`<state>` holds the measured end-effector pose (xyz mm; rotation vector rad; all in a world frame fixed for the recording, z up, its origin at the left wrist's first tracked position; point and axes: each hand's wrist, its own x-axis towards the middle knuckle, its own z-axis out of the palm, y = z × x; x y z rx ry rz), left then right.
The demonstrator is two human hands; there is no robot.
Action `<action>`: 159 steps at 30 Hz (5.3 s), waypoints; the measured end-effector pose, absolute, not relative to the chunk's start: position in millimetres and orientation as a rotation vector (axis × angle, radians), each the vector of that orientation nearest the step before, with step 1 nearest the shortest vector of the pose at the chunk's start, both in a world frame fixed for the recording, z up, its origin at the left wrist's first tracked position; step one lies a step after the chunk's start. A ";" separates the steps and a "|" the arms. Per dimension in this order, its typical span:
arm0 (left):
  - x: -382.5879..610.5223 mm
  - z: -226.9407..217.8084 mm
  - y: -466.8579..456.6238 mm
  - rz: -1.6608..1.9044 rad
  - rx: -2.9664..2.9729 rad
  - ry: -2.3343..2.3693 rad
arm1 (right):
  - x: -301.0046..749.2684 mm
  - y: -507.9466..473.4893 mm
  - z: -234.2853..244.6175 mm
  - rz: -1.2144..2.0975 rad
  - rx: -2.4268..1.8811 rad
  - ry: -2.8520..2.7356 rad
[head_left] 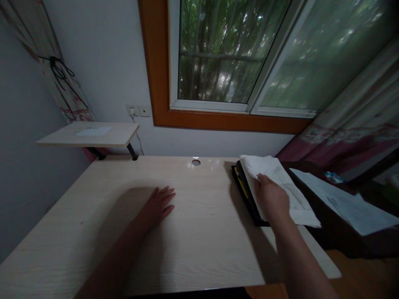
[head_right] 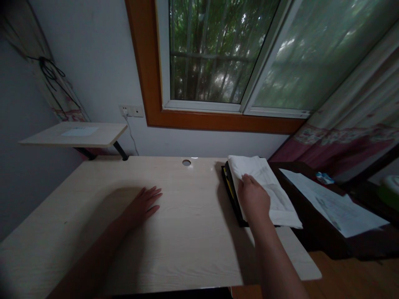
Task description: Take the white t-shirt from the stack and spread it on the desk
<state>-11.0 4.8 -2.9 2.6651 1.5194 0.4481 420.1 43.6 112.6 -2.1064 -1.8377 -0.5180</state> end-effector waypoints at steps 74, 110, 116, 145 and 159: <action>-20.3 10.7 15.0 1.048 2.039 1.695 | 293.8 33.2 6.2 0.523 -1.069 -2.068; -26.4 9.8 18.6 1.241 1.604 1.907 | 289.8 21.8 21.4 0.552 -0.900 -2.240; -30.1 11.3 18.9 1.297 1.540 1.942 | 288.8 15.7 29.5 0.589 -0.773 -2.347; -19.9 9.9 13.8 1.019 1.906 1.829 | 285.2 15.5 25.2 0.329 -0.963 -2.401; -8.0 39.9 -8.7 1.298 1.229 1.351 | 271.6 -6.3 44.0 0.504 -0.599 -2.433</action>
